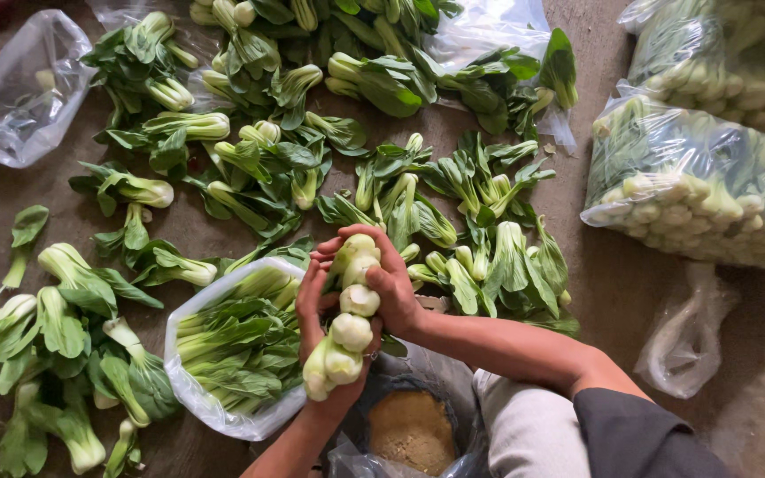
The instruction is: The person sits on the floor surrounded by loose bok choy and picks up individual heads, trimming off damaged leaves by hand and arranging them into a plastic-lined basket. They occasionally reach across the floor to gather more vegetables and press the packed heads down into the basket.
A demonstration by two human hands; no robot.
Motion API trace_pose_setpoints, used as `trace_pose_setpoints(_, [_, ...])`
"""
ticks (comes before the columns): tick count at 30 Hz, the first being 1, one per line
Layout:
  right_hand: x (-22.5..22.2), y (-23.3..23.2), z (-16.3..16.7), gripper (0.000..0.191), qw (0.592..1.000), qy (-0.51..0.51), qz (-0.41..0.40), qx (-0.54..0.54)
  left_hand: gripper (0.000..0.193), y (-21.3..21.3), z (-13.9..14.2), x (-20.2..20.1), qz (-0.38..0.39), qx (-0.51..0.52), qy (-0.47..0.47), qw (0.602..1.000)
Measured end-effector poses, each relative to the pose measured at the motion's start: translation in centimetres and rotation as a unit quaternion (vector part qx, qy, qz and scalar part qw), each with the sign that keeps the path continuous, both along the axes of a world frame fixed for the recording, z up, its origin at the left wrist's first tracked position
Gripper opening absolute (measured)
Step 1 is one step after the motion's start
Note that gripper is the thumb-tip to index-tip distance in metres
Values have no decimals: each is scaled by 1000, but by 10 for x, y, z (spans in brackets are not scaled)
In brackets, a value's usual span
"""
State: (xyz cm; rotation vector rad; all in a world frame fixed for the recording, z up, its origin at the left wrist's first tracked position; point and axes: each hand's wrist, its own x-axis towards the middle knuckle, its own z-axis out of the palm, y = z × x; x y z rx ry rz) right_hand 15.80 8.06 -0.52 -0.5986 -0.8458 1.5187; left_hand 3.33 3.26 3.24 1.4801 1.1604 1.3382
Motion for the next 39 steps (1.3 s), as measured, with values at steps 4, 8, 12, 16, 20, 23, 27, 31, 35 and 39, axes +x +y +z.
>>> trace_pose_setpoints(4, [-1, -8, 1, 79, 996, 79, 12, 28, 70, -13, -10, -5, 38, 86, 248, 964])
trace_pose_setpoints(8, [6, -11, 6, 84, 998, 30, -16, 53, 59, -4, -40, 16, -58, -52, -171, 982])
trace_pose_setpoints(12, [16, -7, 27, 98, 993, -58, -65, 75, 75, -3, -56, 41, -76, 11, -143, 987])
trace_pose_setpoints(16, [18, -20, 61, 107, 999, -11, -36, -8, 91, -8, -40, 44, -85, 97, -177, 976])
trace_pose_setpoints(20, [6, -24, 59, 109, 998, -33, 20, -39, 71, 1, -31, 18, -103, -18, -230, 967])
trace_pose_setpoints(23, [-1, -8, 19, 107, 991, -23, 113, -66, 70, -4, -32, -32, -106, -148, -358, 916])
trace_pose_setpoints(27, [3, 28, -55, 75, 912, -390, 121, -30, 71, -15, -17, -132, -82, 15, 113, 990])
trace_pose_setpoints(31, [-5, 21, -102, 69, 797, -563, 204, -78, 79, -3, -3, -174, -112, -10, 227, 967])
trace_pose_setpoints(35, [-23, 19, -124, 60, 769, -608, 196, -12, 77, 21, -26, -160, -76, -41, 347, 934])
trace_pose_setpoints(39, [-23, 27, -135, 39, 851, -471, 221, -72, 64, 34, -76, -135, -31, 69, 536, 841])
